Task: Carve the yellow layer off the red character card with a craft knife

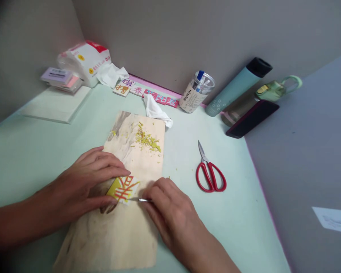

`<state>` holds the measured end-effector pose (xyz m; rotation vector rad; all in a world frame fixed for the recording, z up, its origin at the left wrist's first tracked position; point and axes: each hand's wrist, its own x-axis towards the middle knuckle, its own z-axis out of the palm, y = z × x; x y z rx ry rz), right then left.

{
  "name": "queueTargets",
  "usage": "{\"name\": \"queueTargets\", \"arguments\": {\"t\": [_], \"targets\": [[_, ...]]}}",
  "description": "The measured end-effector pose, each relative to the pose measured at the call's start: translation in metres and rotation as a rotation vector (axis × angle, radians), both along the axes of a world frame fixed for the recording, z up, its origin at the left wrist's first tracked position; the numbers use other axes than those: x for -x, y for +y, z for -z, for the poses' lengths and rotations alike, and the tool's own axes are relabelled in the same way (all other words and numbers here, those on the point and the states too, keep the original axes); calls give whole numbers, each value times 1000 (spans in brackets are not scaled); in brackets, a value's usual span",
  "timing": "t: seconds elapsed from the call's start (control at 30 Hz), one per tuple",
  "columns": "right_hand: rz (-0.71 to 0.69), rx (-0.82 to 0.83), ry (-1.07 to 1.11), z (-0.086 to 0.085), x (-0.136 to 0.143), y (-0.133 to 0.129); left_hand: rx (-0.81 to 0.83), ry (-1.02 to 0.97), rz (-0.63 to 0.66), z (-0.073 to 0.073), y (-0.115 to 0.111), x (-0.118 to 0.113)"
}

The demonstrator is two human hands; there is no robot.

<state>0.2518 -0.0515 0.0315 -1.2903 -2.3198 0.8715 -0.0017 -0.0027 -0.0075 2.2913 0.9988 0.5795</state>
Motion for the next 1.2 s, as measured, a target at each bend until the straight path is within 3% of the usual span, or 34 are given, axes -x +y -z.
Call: {"name": "queueTargets", "arguments": {"t": [0.1, 0.3, 0.47, 0.53, 0.63, 0.7, 0.83, 1.0, 1.07, 1.2], "targets": [[1, -139, -47, 4, 0, -4, 0, 12, 5, 0, 0, -1], [-26, -226, -209, 15, 0, -9, -4, 17, -2, 2, 0, -1], [131, -362, -264, 15, 0, -8, -19, 0, -4, 2, 0, -1], [128, -298, -206, 11, 2, -8, -25, 1, -5, 1, -1, -1], [-3, -68, -154, 5, 4, -11, -19, 12, 6, 1, -3, -2], [-34, -3, -192, 5, 1, -12, -36, 5, 8, 0, -4, -3], [108, -234, -225, 7, -12, -8, -140, -52, -8, 0, -8, -6], [248, -307, -57, 2, -17, -3, -201, -142, -107, -3, -16, -6], [313, -342, -19, 1, -16, -3, -156, -154, -157, -4, -17, -5], [385, -350, 25, -1, -18, -1, 96, -172, -201, -7, -15, -6]]}}
